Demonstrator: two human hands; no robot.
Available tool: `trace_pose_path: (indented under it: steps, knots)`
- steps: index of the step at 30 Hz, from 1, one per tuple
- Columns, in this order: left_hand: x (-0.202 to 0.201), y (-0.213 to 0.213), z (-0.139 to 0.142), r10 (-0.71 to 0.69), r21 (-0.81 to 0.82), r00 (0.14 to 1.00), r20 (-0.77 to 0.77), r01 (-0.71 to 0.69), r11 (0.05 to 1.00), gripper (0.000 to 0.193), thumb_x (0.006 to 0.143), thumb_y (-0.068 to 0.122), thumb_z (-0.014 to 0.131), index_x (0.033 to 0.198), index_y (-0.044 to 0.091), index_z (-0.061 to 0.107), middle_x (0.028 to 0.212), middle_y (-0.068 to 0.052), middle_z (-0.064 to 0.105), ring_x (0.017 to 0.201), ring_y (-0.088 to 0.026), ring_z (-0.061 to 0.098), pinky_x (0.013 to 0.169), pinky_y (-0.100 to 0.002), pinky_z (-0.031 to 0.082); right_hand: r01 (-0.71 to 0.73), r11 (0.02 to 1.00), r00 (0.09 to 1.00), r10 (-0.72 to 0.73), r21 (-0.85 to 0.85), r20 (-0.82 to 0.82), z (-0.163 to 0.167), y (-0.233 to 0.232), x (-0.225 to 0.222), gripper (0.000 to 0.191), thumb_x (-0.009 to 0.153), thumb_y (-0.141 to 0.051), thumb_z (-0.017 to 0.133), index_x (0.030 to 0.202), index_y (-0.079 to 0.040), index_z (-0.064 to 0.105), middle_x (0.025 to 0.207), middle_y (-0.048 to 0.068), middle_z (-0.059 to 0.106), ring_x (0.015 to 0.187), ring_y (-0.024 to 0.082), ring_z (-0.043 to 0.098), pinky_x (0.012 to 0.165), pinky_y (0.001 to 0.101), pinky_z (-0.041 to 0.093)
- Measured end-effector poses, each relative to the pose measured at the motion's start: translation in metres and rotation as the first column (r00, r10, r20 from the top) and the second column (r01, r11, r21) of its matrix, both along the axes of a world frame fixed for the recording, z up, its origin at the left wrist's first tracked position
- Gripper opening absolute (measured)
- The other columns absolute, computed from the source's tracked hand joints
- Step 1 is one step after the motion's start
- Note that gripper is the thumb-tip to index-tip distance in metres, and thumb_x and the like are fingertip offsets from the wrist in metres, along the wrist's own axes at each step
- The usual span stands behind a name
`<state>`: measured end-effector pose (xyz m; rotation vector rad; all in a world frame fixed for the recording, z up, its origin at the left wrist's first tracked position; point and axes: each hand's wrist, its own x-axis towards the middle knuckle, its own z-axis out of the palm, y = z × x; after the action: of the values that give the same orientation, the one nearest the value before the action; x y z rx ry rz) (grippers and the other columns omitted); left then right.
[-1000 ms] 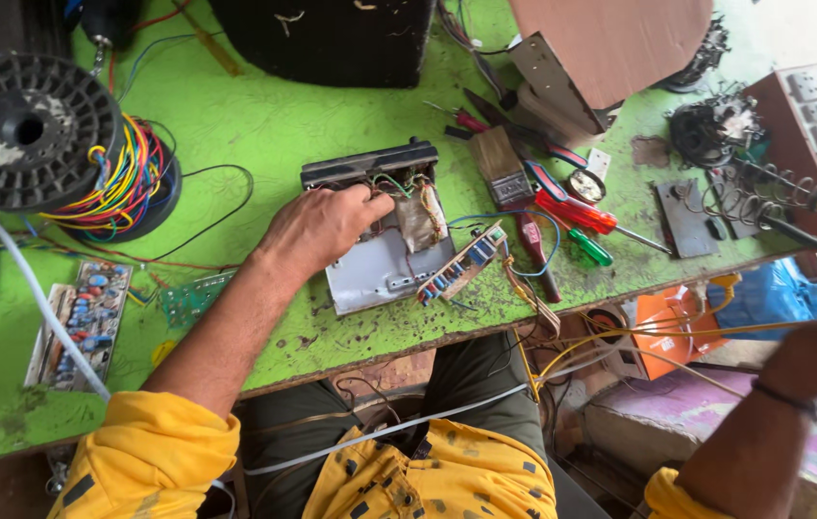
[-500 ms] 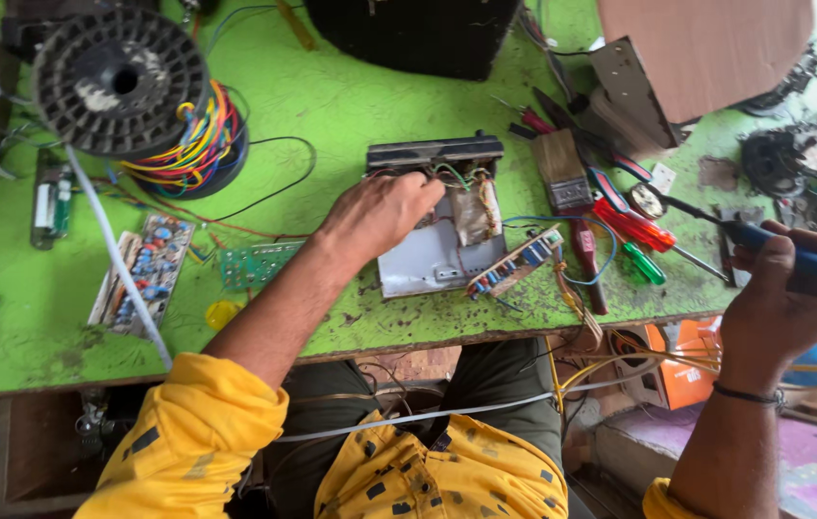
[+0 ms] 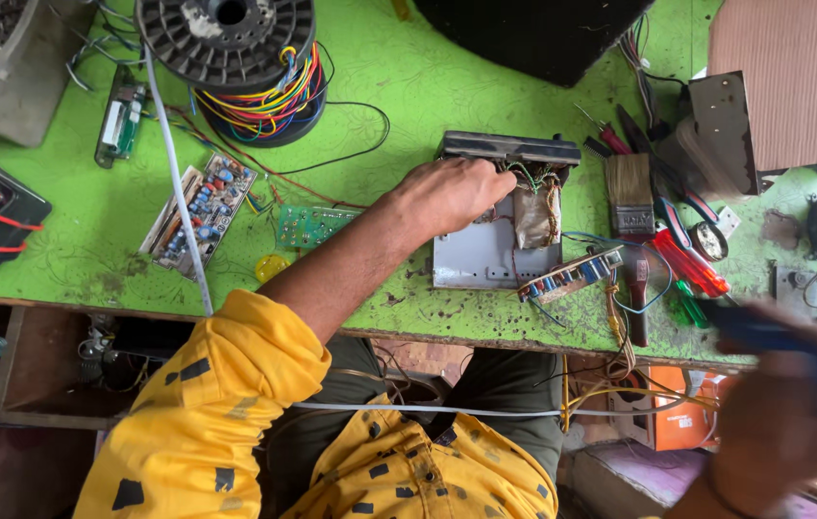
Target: The person sits at a cluttered workbench and uses a soldering iron to attach wires to a green circuit board. They apply solder to multiple connection points, then place the board into a metal enclosure and continue soldering wires inside the enclosure.
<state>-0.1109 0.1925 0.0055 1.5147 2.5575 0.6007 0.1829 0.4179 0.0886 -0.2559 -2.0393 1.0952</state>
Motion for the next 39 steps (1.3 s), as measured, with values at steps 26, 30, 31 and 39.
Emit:
trace_pose_path:
  steps: [26, 30, 31, 39]
  knots:
    - [0.001, 0.005, -0.005, 0.032, 0.002, 0.998, -0.046, -0.032, 0.999, 0.01, 0.098, 0.006, 0.054, 0.105, 0.008, 0.06, 0.083, -0.012, 0.073, 0.08, -0.028, 0.076, 0.065, -0.043, 0.063, -0.294, 0.949, 0.942, 0.308, -0.115, 0.135, -0.007, -0.089, -0.084, 0.022, 0.111, -0.005, 0.067, 0.124, 0.006, 0.053, 0.123, 0.022, 0.071, 0.102, 0.018, 0.074, 0.09, 0.0281, 0.062]
    - [0.001, 0.005, -0.005, 0.031, -0.016, 0.999, -0.033, -0.031, 0.999, 0.012, 0.097, 0.005, 0.053, 0.107, 0.007, 0.06, 0.082, -0.012, 0.072, 0.079, -0.027, 0.076, 0.064, -0.043, 0.063, -0.285, 0.955, 0.945, 0.294, -0.078, 0.141, -0.007, -0.089, -0.085, 0.021, 0.111, -0.005, 0.067, 0.123, 0.006, 0.054, 0.121, 0.022, 0.071, 0.1, 0.018, 0.074, 0.089, 0.0278, 0.063]
    - [0.001, 0.005, -0.005, 0.031, -0.022, 0.999, -0.031, -0.032, 0.999, 0.012, 0.097, 0.004, 0.053, 0.107, 0.007, 0.059, 0.081, -0.012, 0.072, 0.079, -0.027, 0.076, 0.064, -0.042, 0.063, -0.286, 0.956, 0.946, 0.293, -0.074, 0.139, -0.006, -0.088, -0.085, 0.02, 0.111, -0.005, 0.067, 0.123, 0.006, 0.054, 0.121, 0.022, 0.072, 0.098, 0.018, 0.074, 0.088, 0.0277, 0.063]
    - [0.0, 0.005, -0.006, 0.026, -0.037, 0.999, -0.03, -0.027, 0.999, 0.011, 0.097, 0.002, 0.054, 0.106, 0.007, 0.059, 0.079, -0.01, 0.071, 0.076, -0.024, 0.076, 0.064, -0.041, 0.063, -0.274, 0.959, 0.951, 0.281, -0.067, 0.131, -0.002, -0.086, -0.083, 0.018, 0.112, -0.004, 0.067, 0.122, 0.006, 0.056, 0.121, 0.022, 0.072, 0.099, 0.018, 0.075, 0.088, 0.0281, 0.063]
